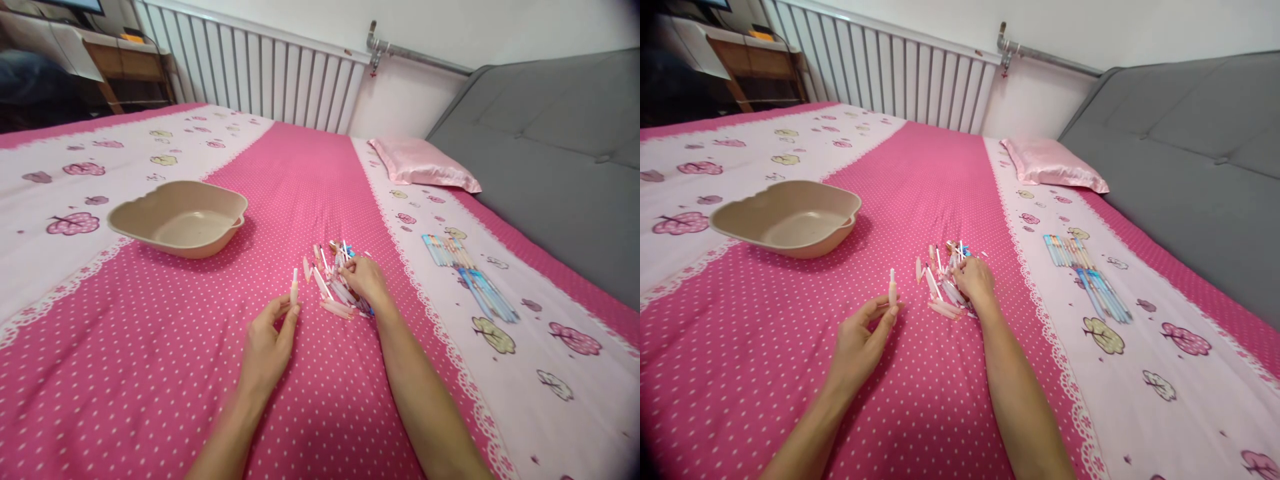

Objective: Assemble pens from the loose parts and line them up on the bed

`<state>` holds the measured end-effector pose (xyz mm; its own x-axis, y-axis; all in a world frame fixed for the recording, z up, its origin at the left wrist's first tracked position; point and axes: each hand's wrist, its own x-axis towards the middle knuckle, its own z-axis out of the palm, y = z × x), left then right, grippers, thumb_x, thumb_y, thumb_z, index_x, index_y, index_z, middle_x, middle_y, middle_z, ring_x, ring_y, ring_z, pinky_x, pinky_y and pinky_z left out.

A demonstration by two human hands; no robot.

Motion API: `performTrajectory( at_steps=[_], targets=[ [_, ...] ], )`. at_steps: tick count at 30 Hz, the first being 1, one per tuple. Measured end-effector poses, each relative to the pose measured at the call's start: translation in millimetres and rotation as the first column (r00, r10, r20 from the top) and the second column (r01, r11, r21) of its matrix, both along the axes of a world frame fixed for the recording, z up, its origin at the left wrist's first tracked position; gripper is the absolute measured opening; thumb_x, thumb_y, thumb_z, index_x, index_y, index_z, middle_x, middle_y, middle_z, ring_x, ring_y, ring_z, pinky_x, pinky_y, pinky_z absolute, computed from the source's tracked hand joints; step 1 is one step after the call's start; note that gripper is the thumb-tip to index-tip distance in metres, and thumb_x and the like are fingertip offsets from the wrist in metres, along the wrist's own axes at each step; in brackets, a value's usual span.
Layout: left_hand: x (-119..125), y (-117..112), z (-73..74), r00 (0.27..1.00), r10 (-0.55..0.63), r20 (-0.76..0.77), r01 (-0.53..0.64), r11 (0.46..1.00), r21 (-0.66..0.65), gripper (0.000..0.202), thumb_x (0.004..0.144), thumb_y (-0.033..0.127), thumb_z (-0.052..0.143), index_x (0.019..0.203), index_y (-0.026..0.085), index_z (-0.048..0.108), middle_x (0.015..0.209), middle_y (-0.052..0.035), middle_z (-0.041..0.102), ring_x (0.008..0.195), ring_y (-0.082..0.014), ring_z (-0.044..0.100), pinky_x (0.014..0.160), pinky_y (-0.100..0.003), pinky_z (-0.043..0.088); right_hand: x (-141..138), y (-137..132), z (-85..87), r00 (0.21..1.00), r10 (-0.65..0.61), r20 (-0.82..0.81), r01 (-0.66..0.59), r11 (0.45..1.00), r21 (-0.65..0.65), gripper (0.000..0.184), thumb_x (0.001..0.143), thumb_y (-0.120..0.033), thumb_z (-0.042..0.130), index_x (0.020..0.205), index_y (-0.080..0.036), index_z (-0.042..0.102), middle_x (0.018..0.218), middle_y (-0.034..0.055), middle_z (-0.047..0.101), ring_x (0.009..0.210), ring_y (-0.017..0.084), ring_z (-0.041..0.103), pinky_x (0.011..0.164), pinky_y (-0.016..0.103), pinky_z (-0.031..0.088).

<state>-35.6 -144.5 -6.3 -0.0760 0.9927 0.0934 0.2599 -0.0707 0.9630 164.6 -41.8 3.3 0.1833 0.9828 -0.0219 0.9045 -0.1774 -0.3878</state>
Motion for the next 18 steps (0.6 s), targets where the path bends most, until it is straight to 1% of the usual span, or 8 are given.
performTrajectory(
  at_steps=[5, 9, 11, 12, 13, 15, 16, 18],
  targets=[
    [1, -1, 0.9, 1.0, -0.004, -0.016, 0.004, 1.0, 0.005, 0.034, 0.084, 0.041, 0.054, 0.104, 0.015, 0.065, 0.103, -0.0129, 0.071, 0.095, -0.0251, 0.066, 0.085, -0.04, 0.051, 5, 1, 0.0, 0.996, 0.01, -0.085, -0.003, 0.997, 0.075, 0.017, 0.082, -0.025, 0.053, 0.083, -0.016, 0.067, 0.085, 0.0096, 0.071, 0.08, 0.02, 0.064, 0.066, 0.026, 0.042],
    [0, -1, 0.6, 0.999, -0.002, -0.041, 0.002, 1.0, 0.012, 0.034, 0.085, 0.041, 0.053, 0.105, 0.016, 0.065, 0.103, -0.0119, 0.07, 0.096, -0.0242, 0.065, 0.084, -0.038, 0.05, 6, -2, 12.7, 0.977, 0.065, -0.202, -0.022, 0.978, 0.209, 0.021, 0.086, -0.025, 0.046, 0.098, -0.016, 0.061, 0.096, 0.0083, 0.07, 0.088, 0.017, 0.064, 0.076, 0.027, 0.045],
    [0, -2, 0.2, 0.999, -0.006, -0.048, 0.007, 1.0, 0.013, 0.034, 0.086, 0.041, 0.052, 0.104, 0.015, 0.065, 0.101, -0.0113, 0.07, 0.093, -0.0236, 0.066, 0.082, -0.037, 0.05, 3, -7, 21.8, 0.938, 0.131, -0.32, -0.044, 0.963, 0.264, 0.023, 0.089, -0.028, 0.043, 0.103, -0.016, 0.057, 0.1, 0.0075, 0.068, 0.088, 0.015, 0.064, 0.076, 0.026, 0.047],
    [-1, -2, 0.2, 0.999, -0.008, -0.049, 0.009, 1.0, 0.014, 0.033, 0.086, 0.04, 0.052, 0.103, 0.015, 0.065, 0.1, -0.0109, 0.07, 0.091, -0.0232, 0.066, 0.081, -0.036, 0.05, 0, -10, 26.4, 0.887, 0.18, -0.425, -0.056, 0.956, 0.288, 0.024, 0.089, -0.031, 0.042, 0.103, -0.016, 0.055, 0.101, 0.0075, 0.068, 0.088, 0.014, 0.064, 0.074, 0.026, 0.048],
    [-1, -2, 0.4, 0.999, -0.012, -0.048, 0.013, 1.0, 0.015, 0.033, 0.086, 0.04, 0.052, 0.103, 0.015, 0.065, 0.099, -0.0105, 0.07, 0.09, -0.0228, 0.066, 0.08, -0.036, 0.05, -3, -13, 30.9, 0.79, 0.237, -0.565, -0.061, 0.948, 0.313, 0.024, 0.089, -0.034, 0.044, 0.102, -0.016, 0.054, 0.102, 0.0079, 0.067, 0.088, 0.015, 0.065, 0.071, 0.026, 0.049],
    [0, -2, 1.0, 0.999, -0.014, -0.045, 0.015, 1.0, 0.019, 0.033, 0.086, 0.04, 0.052, 0.103, 0.015, 0.065, 0.096, -0.0096, 0.07, 0.087, -0.0219, 0.065, 0.078, -0.034, 0.05, -9, -20, 38.6, 0.516, 0.305, -0.8, -0.04, 0.942, 0.334, 0.023, 0.084, -0.037, 0.051, 0.096, -0.017, 0.054, 0.101, 0.0075, 0.067, 0.085, 0.016, 0.065, 0.065, 0.025, 0.05],
    [0, -2, 1.3, 0.999, -0.016, -0.044, 0.016, 1.0, 0.02, 0.033, 0.086, 0.04, 0.052, 0.103, 0.015, 0.065, 0.096, -0.0091, 0.07, 0.086, -0.0215, 0.065, 0.077, -0.033, 0.049, -12, -23, 41.7, 0.386, 0.309, -0.869, -0.022, 0.945, 0.326, 0.024, 0.081, -0.038, 0.056, 0.094, -0.018, 0.053, 0.099, 0.0068, 0.067, 0.083, 0.016, 0.065, 0.062, 0.025, 0.05],
    [0, -2, 1.7, 0.999, -0.017, -0.048, 0.018, 1.0, 0.02, 0.033, 0.086, 0.039, 0.053, 0.104, 0.015, 0.065, 0.094, -0.0083, 0.071, 0.083, -0.0209, 0.065, 0.075, -0.033, 0.049, -18, -27, 46.1, 0.246, 0.286, -0.926, -0.002, 0.956, 0.295, 0.026, 0.076, -0.038, 0.062, 0.092, -0.019, 0.053, 0.092, 0.0046, 0.068, 0.078, 0.015, 0.065, 0.058, 0.022, 0.048]
  ],
)
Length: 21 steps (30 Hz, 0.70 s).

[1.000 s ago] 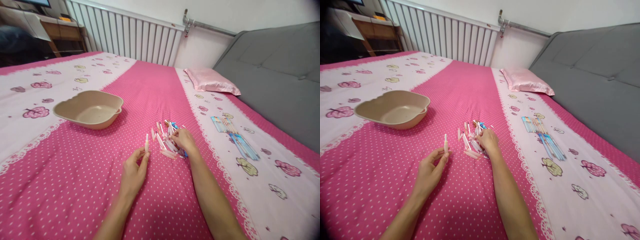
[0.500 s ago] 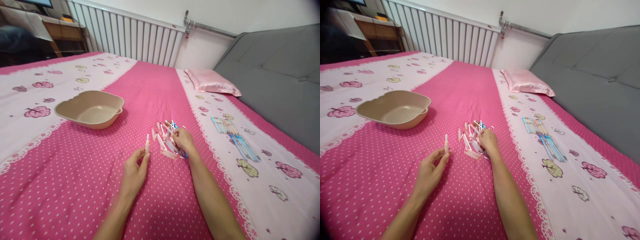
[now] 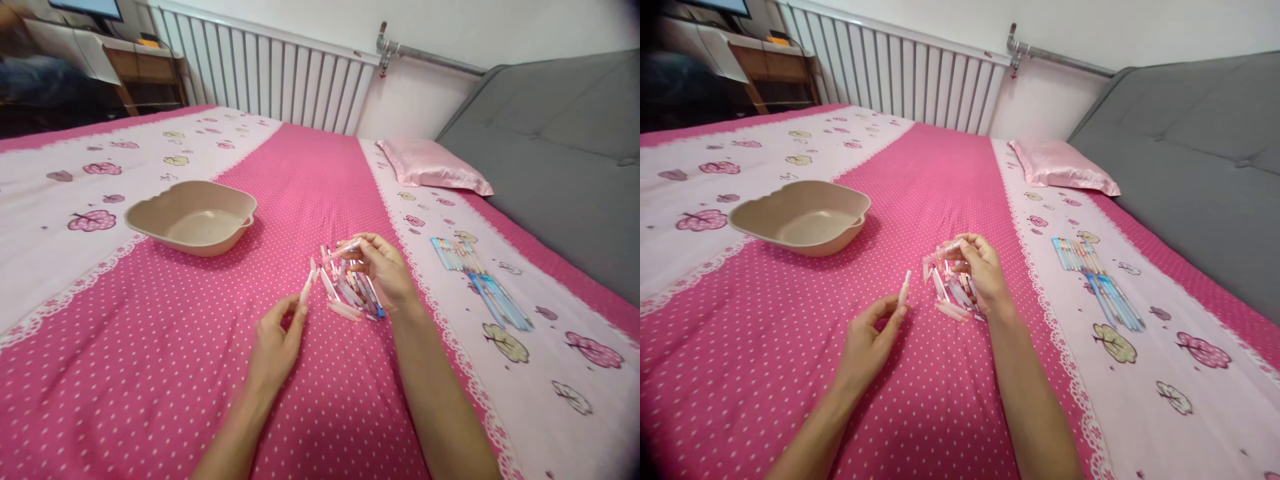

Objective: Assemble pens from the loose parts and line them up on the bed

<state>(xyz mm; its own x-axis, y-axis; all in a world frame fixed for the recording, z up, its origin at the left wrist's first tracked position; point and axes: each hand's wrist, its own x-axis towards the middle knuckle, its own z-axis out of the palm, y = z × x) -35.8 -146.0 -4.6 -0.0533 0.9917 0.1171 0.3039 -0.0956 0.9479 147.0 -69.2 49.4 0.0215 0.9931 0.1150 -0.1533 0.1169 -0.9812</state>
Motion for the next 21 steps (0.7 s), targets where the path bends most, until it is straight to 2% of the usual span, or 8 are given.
performTrajectory(
  at_steps=[4, 11, 21],
  targets=[
    [-0.6, -0.5, -1.3, 1.0, 0.004, -0.028, -0.004, 1.0, 0.01, 0.033, 0.086, 0.039, 0.053, 0.104, 0.015, 0.066, 0.09, -0.007, 0.071, 0.078, -0.0202, 0.065, 0.071, -0.032, 0.049, -7.0, -4.7, 3.3, 0.999, 0.02, -0.048, -0.021, 1.0, -0.012, 0.026, 0.076, -0.038, 0.064, 0.091, -0.02, 0.056, 0.085, 0.0034, 0.069, 0.074, 0.013, 0.064, 0.055, 0.02, 0.046],
    [-0.7, -1.0, -3.2, 0.999, -0.009, -0.052, 0.01, 1.0, 0.027, 0.034, 0.085, 0.039, 0.053, 0.106, 0.016, 0.067, 0.094, -0.0069, 0.072, 0.081, -0.0208, 0.066, 0.074, -0.032, 0.05, -10.2, -8.4, 4.5, 1.0, 0.01, 0.01, -0.01, 0.999, 0.052, 0.019, 0.082, -0.035, 0.059, 0.093, -0.02, 0.057, 0.089, 0.0036, 0.07, 0.075, 0.013, 0.063, 0.055, 0.021, 0.047],
    [-0.4, -0.3, -4.0, 0.997, -0.004, -0.083, 0.006, 1.0, 0.027, 0.036, 0.085, 0.039, 0.054, 0.107, 0.014, 0.068, 0.098, -0.0086, 0.072, 0.084, -0.0226, 0.067, 0.076, -0.034, 0.051, -10.5, -10.7, 2.2, 0.985, 0.092, 0.144, -0.104, 0.991, 0.085, 0.021, 0.085, -0.038, 0.057, 0.095, -0.02, 0.057, 0.089, 0.0044, 0.068, 0.075, 0.013, 0.063, 0.058, 0.023, 0.047]
  ],
)
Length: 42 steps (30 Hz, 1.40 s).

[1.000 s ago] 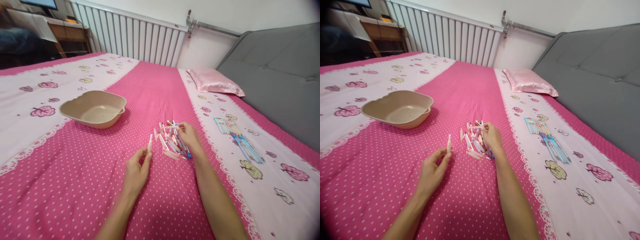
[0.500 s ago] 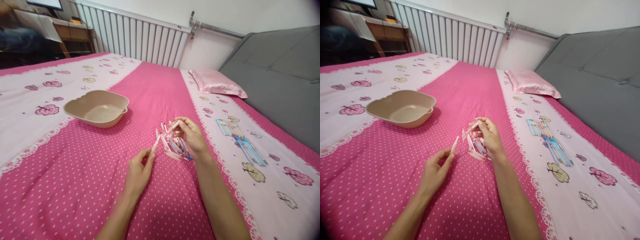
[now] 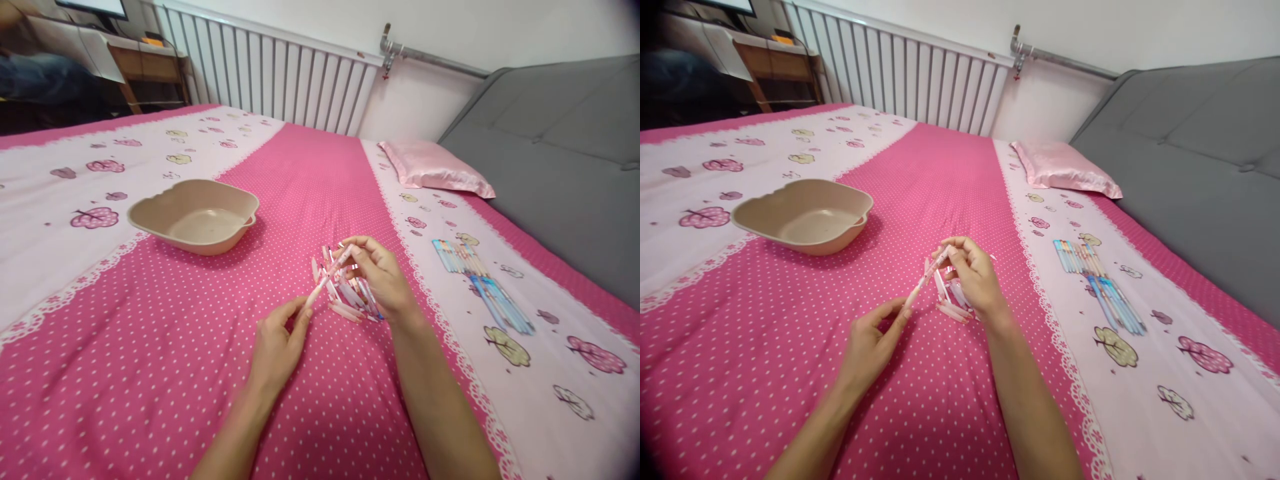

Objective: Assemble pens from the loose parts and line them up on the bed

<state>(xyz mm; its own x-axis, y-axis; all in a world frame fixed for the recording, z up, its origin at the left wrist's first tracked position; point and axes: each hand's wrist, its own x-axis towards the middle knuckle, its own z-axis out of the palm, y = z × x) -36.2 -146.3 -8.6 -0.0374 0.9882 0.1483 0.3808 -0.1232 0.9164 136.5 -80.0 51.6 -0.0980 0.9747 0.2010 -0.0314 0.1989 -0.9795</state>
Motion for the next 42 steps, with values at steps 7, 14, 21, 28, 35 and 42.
performTrajectory(
  at_steps=[7, 14, 21, 28, 35, 42],
  targets=[
    [-1, -1, 1.0, 1.0, -0.008, -0.007, 0.009, 1.0, 0.014, 0.034, 0.086, 0.037, 0.053, 0.107, 0.015, 0.068, 0.096, -0.0075, 0.073, 0.081, -0.0216, 0.067, 0.072, -0.033, 0.051, -5, -1, -1.2, 0.995, 0.1, 0.025, -0.099, 0.995, -0.035, 0.027, 0.08, -0.034, 0.065, 0.101, -0.022, 0.053, 0.087, 0.0038, 0.069, 0.075, 0.014, 0.063, 0.061, 0.025, 0.047],
    [0, 0, 1.2, 0.999, -0.05, -0.003, 0.05, 0.997, 0.051, 0.032, 0.088, 0.035, 0.052, 0.109, 0.017, 0.067, 0.098, -0.0058, 0.073, 0.084, -0.0204, 0.067, 0.073, -0.03, 0.05, -13, -4, -4.7, 0.985, 0.163, -0.047, -0.168, 0.979, -0.119, 0.033, 0.072, -0.026, 0.073, 0.098, -0.022, 0.052, 0.085, 0.0017, 0.069, 0.077, 0.014, 0.065, 0.063, 0.026, 0.047],
    [0, -2, 2.8, 0.998, -0.059, -0.003, 0.059, 0.997, 0.041, 0.033, 0.088, 0.035, 0.051, 0.11, 0.017, 0.066, 0.1, -0.0061, 0.073, 0.086, -0.0203, 0.067, 0.074, -0.029, 0.05, -16, -6, -3.8, 0.985, 0.157, -0.072, -0.166, 0.977, -0.136, 0.031, 0.072, -0.027, 0.074, 0.097, -0.021, 0.055, 0.085, 0.0033, 0.072, 0.078, 0.015, 0.066, 0.064, 0.026, 0.048],
    [0, -2, 3.5, 0.999, -0.04, -0.005, 0.041, 0.999, 0.018, 0.03, 0.087, 0.036, 0.052, 0.106, 0.018, 0.067, 0.101, -0.0057, 0.073, 0.088, -0.0223, 0.068, 0.075, -0.032, 0.052, -5, -10, 14.5, 0.992, -0.058, -0.113, 0.051, 0.997, -0.057, 0.035, 0.072, -0.035, 0.074, 0.1, -0.022, 0.057, 0.093, 0.0043, 0.071, 0.079, 0.015, 0.066, 0.06, 0.025, 0.05],
    [0, 0, 1.5, 0.999, -0.025, 0.022, 0.024, 1.0, 0.008, 0.028, 0.086, 0.036, 0.053, 0.103, 0.018, 0.067, 0.1, -0.0072, 0.073, 0.088, -0.0222, 0.068, 0.077, -0.033, 0.053, 23, 7, 4.6, 0.897, -0.329, 0.296, 0.352, 0.936, -0.027, 0.034, 0.078, -0.04, 0.063, 0.101, -0.016, 0.059, 0.078, 0.0058, 0.07, 0.069, 0.018, 0.065, 0.059, 0.028, 0.048],
    [0, 0, 0.7, 0.998, -0.033, 0.059, 0.034, 0.999, -0.011, 0.031, 0.087, 0.037, 0.053, 0.105, 0.016, 0.065, 0.102, -0.0091, 0.071, 0.09, -0.0211, 0.067, 0.079, -0.033, 0.052, 34, 28, -35.5, 0.338, -0.214, 0.917, 0.397, 0.915, 0.067, 0.028, 0.077, -0.03, 0.058, 0.095, -0.015, 0.072, 0.088, 0.0164, 0.071, 0.087, 0.031, 0.065, 0.069, 0.035, 0.043]
  ],
)
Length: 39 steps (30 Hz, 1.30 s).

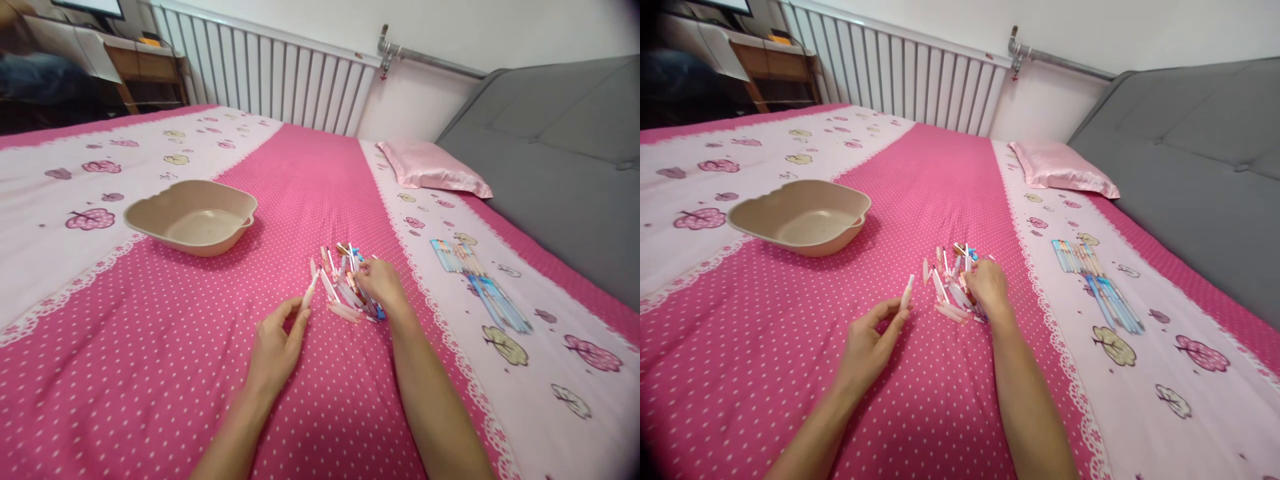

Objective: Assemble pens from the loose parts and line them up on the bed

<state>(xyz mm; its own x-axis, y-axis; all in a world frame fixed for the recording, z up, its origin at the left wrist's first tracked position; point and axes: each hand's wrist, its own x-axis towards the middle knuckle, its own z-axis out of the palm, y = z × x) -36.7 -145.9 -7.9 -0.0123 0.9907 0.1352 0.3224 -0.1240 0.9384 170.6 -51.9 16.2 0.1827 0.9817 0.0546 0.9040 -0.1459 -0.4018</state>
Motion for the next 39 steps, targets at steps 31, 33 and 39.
performTrajectory(
  at_steps=[31, 33, 39],
  targets=[
    [-2, 0, 2.3, 0.998, 0.048, -0.048, -0.044, 0.997, 0.067, 0.032, 0.088, 0.036, 0.05, 0.106, 0.016, 0.065, 0.095, -0.0086, 0.072, 0.081, -0.0211, 0.066, 0.076, -0.033, 0.052, -17, -18, 26.5, 0.439, 0.491, -0.753, -0.58, 0.794, 0.179, 0.023, 0.083, -0.037, 0.061, 0.098, -0.022, 0.07, 0.086, 0.0015, 0.066, 0.075, 0.013, 0.059, 0.07, 0.027, 0.046],
    [-2, 0, 1.8, 0.995, 0.062, -0.074, -0.056, 0.995, 0.08, 0.032, 0.088, 0.036, 0.049, 0.106, 0.016, 0.065, 0.095, -0.0083, 0.072, 0.081, -0.0209, 0.065, 0.076, -0.034, 0.051, -16, -20, 29.8, 0.452, 0.532, -0.716, -0.61, 0.77, 0.187, 0.023, 0.082, -0.036, 0.063, 0.098, -0.022, 0.071, 0.092, 0.0032, 0.068, 0.084, 0.016, 0.061, 0.075, 0.03, 0.046],
    [-3, 1, 0.1, 0.98, 0.098, -0.172, -0.068, 0.983, 0.172, 0.03, 0.089, 0.033, 0.048, 0.105, 0.017, 0.067, 0.099, -0.0082, 0.071, 0.088, -0.0212, 0.064, 0.08, -0.033, 0.049, -13, -25, 38.5, 0.563, 0.601, -0.567, -0.611, 0.765, 0.204, 0.02, 0.081, -0.03, 0.064, 0.098, -0.026, 0.073, 0.095, 0.004, 0.07, 0.089, 0.019, 0.062, 0.08, 0.034, 0.046]
  ],
)
